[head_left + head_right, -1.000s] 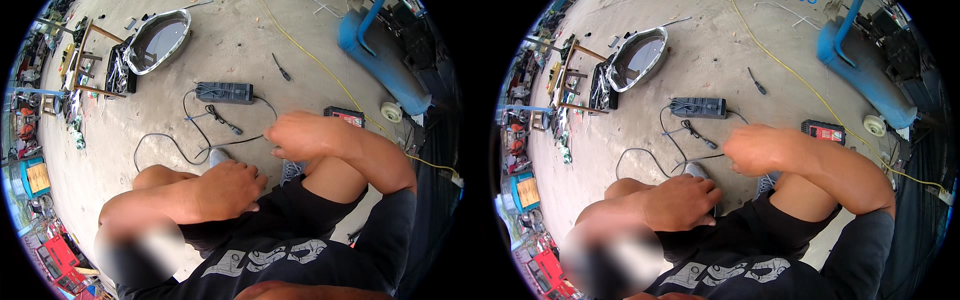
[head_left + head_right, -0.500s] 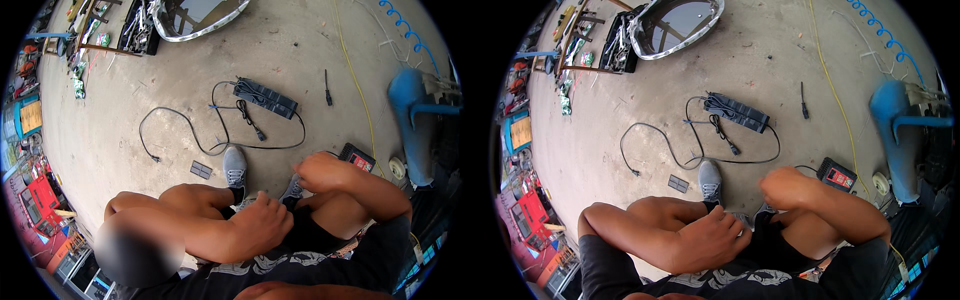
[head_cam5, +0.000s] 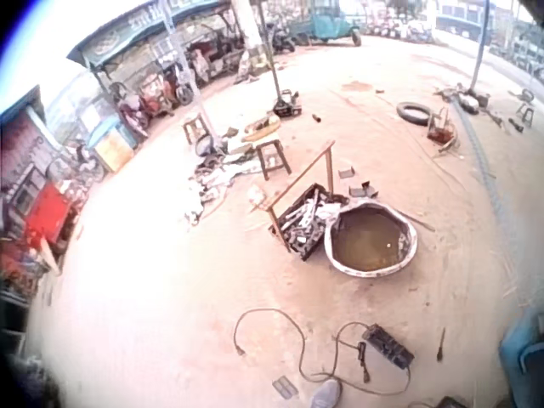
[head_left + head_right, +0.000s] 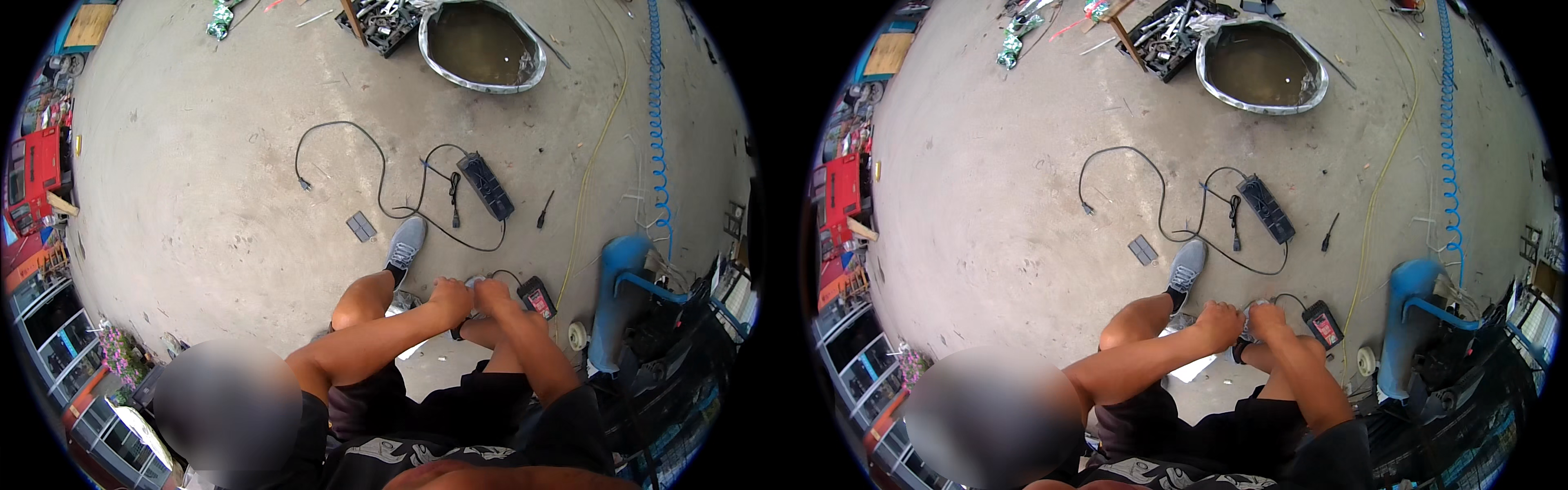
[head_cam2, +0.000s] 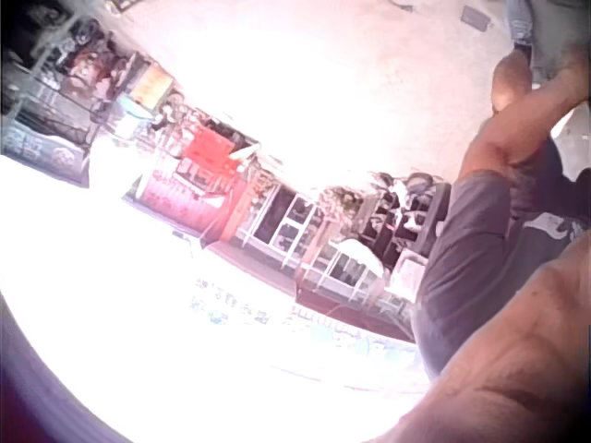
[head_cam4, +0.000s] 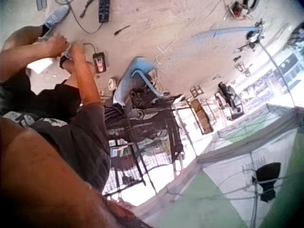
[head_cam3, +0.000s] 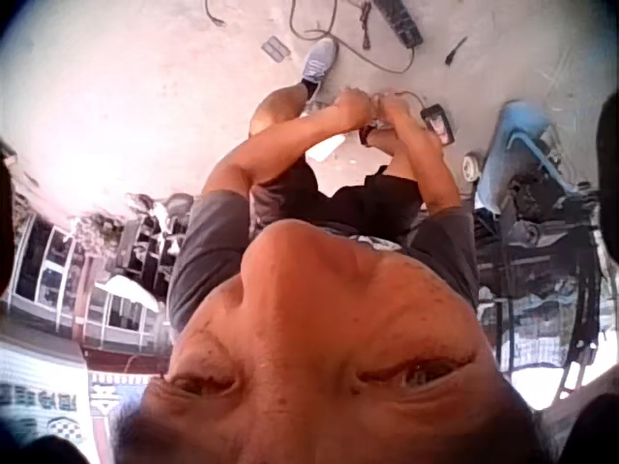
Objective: The person sits on the floor and uses pliers to strip and twist wires connected to a small electrical device. They then walk to retrieve a multimeter, return, and use it to test the device's connections.
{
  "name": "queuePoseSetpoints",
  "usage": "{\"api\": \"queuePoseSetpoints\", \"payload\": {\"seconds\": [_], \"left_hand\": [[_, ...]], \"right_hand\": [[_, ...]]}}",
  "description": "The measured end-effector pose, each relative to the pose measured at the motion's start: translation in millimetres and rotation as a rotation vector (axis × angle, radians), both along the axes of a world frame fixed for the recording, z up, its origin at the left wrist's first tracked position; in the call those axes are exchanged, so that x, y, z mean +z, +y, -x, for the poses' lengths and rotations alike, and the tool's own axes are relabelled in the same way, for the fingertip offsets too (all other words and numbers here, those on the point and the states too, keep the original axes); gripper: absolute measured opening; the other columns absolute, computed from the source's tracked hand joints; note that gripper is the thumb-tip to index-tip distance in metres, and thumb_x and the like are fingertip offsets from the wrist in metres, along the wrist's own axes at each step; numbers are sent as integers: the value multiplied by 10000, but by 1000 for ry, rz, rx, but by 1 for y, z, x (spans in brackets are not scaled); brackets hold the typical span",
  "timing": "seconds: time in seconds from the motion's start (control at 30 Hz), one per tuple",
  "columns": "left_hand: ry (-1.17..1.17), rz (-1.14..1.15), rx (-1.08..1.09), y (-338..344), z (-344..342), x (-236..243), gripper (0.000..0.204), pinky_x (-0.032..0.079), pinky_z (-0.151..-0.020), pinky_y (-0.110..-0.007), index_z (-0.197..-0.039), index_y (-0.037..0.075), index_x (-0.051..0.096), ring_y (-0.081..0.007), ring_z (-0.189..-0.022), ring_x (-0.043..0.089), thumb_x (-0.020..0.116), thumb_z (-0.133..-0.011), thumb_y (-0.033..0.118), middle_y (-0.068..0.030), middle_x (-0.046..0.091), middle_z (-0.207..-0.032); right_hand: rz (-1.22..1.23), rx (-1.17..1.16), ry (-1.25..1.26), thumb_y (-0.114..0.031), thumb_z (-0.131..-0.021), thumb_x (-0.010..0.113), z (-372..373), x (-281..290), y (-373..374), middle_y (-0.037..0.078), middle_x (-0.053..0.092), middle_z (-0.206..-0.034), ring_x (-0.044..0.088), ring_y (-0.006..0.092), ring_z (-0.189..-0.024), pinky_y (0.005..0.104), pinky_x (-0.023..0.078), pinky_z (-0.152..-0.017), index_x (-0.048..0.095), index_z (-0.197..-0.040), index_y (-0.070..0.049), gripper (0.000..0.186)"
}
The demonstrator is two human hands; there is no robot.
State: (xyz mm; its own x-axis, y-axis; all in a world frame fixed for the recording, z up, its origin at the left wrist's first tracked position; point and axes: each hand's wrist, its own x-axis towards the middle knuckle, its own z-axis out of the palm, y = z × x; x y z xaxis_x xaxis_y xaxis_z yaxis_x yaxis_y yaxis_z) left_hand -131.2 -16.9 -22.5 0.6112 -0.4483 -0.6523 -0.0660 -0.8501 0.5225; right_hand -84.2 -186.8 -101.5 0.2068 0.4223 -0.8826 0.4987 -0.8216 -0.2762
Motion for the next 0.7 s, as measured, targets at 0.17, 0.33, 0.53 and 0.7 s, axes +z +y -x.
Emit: {"api": "queuePoseSetpoints", "payload": {"seconds": [0.17, 0.33, 0.53, 0.7], "left_hand": [[69, 173, 454, 16, 57, 14, 337, 521, -842, -457, -1096, 21, 614, -369, -971, 645, 653, -834, 230, -196, 644, -1071], [-132, 287, 1147, 71, 127, 117, 244, 507, -801, -487, -1019, -1, 610, -413, -951, 623, 634, -852, 176, -228, 622, -1032], [13, -116, 1533, 138, 274, 201, 259, 509, -812, -483, -989, -7, 646, -399, -914, 647, 633, -828, 196, -226, 675, -960], [222, -192, 1682, 117, 412, 217, 308, 521, -845, -468, -929, 2, 696, -402, -926, 664, 663, -771, 264, -232, 694, -921]], "right_hand": [[-27, 25, -107, -238, -738, 656, 25, 169, 36, 169, 712, -908, 692, 324, -883, 457, 549, -774, 716, -887, -54, 244], [-155, 123, -42, -278, -765, 649, 43, 214, 12, 166, 719, -924, 710, 286, -828, 427, 553, -768, 734, -925, -86, 264], [31, -708, 209, -106, -814, 615, 0, 256, -6, 142, 704, -768, 712, 233, -684, 330, 569, -653, 706, -852, 50, 184], [72, -859, 12, -58, -830, 597, -80, 282, 4, 171, 699, -786, 705, 268, -645, 328, 555, -543, 679, -837, 85, 165]]}}
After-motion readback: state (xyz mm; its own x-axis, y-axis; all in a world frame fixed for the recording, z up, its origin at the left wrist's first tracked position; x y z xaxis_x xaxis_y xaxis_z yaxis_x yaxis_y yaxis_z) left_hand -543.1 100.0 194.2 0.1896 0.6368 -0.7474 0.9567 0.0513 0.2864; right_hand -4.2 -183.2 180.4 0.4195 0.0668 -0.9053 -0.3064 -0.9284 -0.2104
